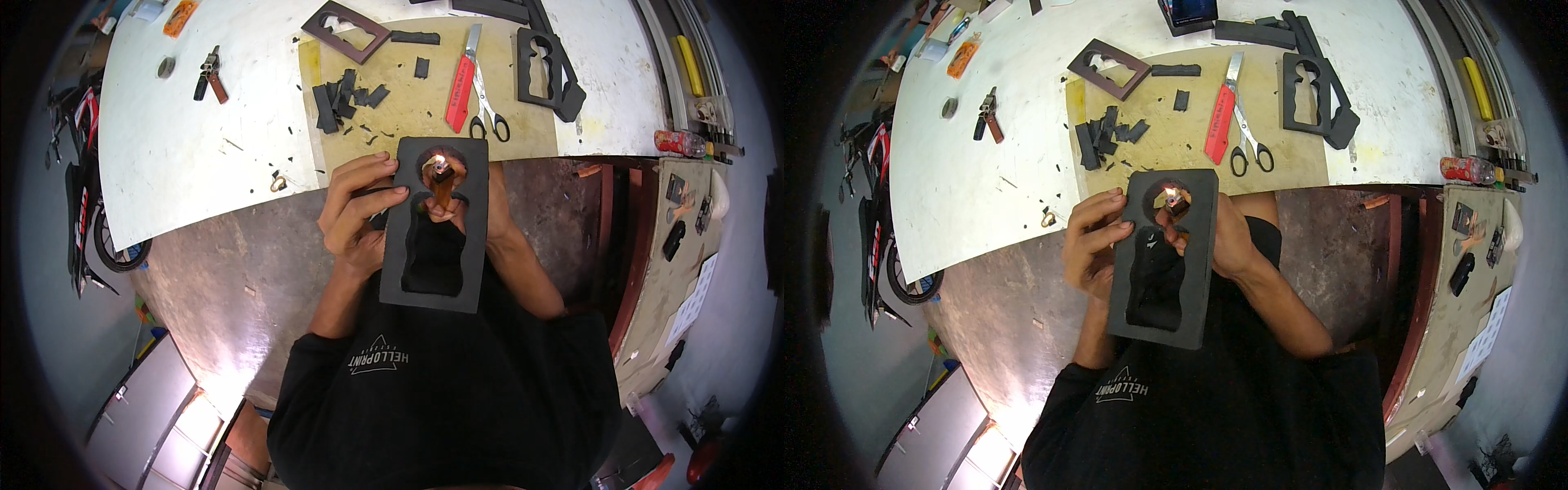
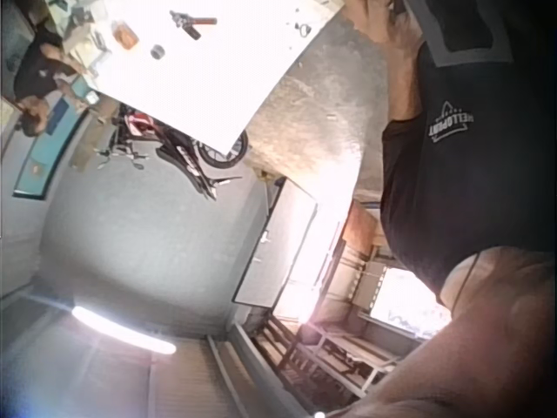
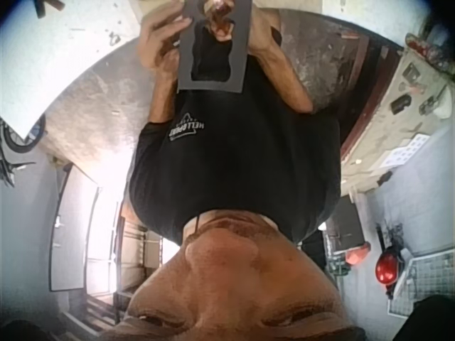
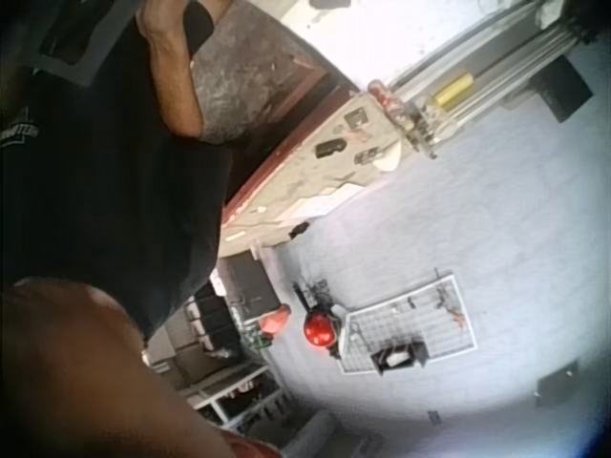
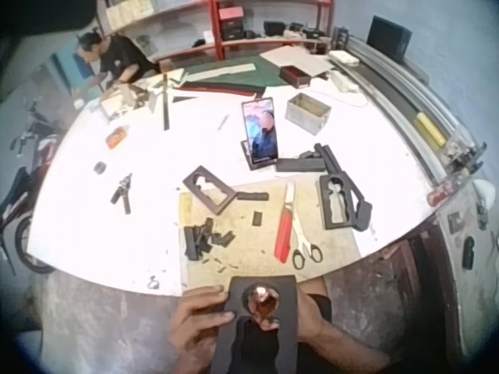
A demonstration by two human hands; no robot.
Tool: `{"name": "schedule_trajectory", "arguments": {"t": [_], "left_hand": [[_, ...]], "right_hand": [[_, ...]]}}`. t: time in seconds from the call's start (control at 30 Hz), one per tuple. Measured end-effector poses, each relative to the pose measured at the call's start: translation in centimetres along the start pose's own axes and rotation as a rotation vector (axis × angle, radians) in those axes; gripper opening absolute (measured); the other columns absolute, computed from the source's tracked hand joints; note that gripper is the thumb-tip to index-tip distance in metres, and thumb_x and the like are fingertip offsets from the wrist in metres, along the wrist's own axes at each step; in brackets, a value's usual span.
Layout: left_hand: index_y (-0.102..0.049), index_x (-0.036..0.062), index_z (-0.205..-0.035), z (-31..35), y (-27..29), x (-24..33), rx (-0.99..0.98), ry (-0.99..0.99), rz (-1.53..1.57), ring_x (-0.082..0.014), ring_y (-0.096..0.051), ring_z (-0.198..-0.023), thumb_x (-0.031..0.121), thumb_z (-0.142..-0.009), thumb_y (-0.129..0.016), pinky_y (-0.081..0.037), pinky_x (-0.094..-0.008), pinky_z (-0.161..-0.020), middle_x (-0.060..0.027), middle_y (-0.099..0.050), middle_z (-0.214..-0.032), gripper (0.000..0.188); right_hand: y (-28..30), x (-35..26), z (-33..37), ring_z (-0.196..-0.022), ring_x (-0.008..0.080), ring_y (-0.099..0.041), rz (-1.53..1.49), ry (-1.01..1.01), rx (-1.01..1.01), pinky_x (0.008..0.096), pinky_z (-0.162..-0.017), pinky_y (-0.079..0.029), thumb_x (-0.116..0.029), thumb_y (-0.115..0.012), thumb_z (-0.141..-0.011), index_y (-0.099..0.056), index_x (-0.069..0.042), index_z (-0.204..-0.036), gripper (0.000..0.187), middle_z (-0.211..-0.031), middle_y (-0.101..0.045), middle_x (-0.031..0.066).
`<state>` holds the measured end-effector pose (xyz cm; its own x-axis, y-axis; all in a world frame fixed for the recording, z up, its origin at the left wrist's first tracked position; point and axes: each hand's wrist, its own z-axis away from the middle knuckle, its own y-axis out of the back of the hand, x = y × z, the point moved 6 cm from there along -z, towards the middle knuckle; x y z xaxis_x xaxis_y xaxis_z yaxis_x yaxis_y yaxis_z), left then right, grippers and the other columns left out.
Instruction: The person cuts a black foam frame using a red utility knife, then uses scissors to trim the edges. They use a lighter to heat and smooth the cut edges of the foam. Another person is visible working at a separate table in the background.
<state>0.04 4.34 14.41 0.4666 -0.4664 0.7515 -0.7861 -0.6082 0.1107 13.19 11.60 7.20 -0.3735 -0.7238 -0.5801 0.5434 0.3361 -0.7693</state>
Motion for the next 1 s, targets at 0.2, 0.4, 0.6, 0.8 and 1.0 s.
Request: {"name": "schedule_trajectory", "arguments": {"t": [0.2,0.4,0.6,0.8,1.0], "left_hand": [[-0.069,-0.0025,-0.090,0.5,0.2,-0.2,0.027,0.058,0.023,-0.0342,-0.069,-0.101,0.009,-0.072,-0.086,-0.060,-0.0369,-0.084,-0.0244,-0.066,-0.106,0.027],[-0.069,-0.0042,-0.092,0.8,0.3,-0.5,0.023,0.086,0.108,-0.0348,-0.068,-0.104,0.007,-0.075,-0.083,-0.059,-0.0391,-0.088,-0.0273,-0.064,-0.108,0.025],[-0.069,-0.0067,-0.093,1.0,0.2,-0.5,0.003,0.069,0.097,-0.0396,-0.067,-0.106,0.003,-0.082,-0.074,-0.058,-0.0417,-0.091,-0.0286,-0.062,-0.110,0.015],[-0.067,-0.0120,-0.094,1.4,0.4,-0.9,-0.018,0.074,0.192,-0.0448,-0.065,-0.106,-0.004,-0.091,-0.056,-0.056,-0.0455,-0.094,-0.0313,-0.059,-0.111,0.014],[-0.066,-0.0110,-0.093,1.4,0.5,-0.7,-0.004,0.114,0.162,-0.0420,-0.066,-0.105,0.002,-0.088,-0.065,-0.057,-0.0442,-0.092,-0.0310,-0.060,-0.109,0.013]], "right_hand": [[-0.2,-0.2,-0.1,-0.070,0.0138,-0.061,0.091,-0.010,0.049,0.0222,-0.056,-0.050,-0.042,-0.031,-0.106,-0.057,0.002,-0.115,0.052,-0.091,-0.065,0.0129],[-0.6,-0.3,-0.1,-0.069,0.0135,-0.061,0.063,-0.012,0.049,0.0217,-0.055,-0.048,-0.042,-0.033,-0.106,-0.057,0.001,-0.115,0.050,-0.091,-0.065,0.0122],[-0.9,-0.5,0.0,-0.067,0.0133,-0.059,0.089,-0.019,-0.036,0.0216,-0.054,-0.046,-0.039,-0.036,-0.105,-0.055,0.001,-0.116,0.045,-0.090,-0.063,0.0120],[-1.4,-0.7,0.2,-0.068,0.0132,-0.059,0.060,-0.056,-0.020,0.0223,-0.055,-0.046,-0.037,-0.041,-0.104,-0.056,0.001,-0.117,0.042,-0.090,-0.063,0.0110],[-1.4,-1.2,0.2,-0.072,0.0136,-0.060,0.213,0.006,0.020,0.0214,-0.058,-0.046,-0.039,-0.041,-0.104,-0.058,0.002,-0.115,0.046,-0.089,-0.063,0.0106]]}}
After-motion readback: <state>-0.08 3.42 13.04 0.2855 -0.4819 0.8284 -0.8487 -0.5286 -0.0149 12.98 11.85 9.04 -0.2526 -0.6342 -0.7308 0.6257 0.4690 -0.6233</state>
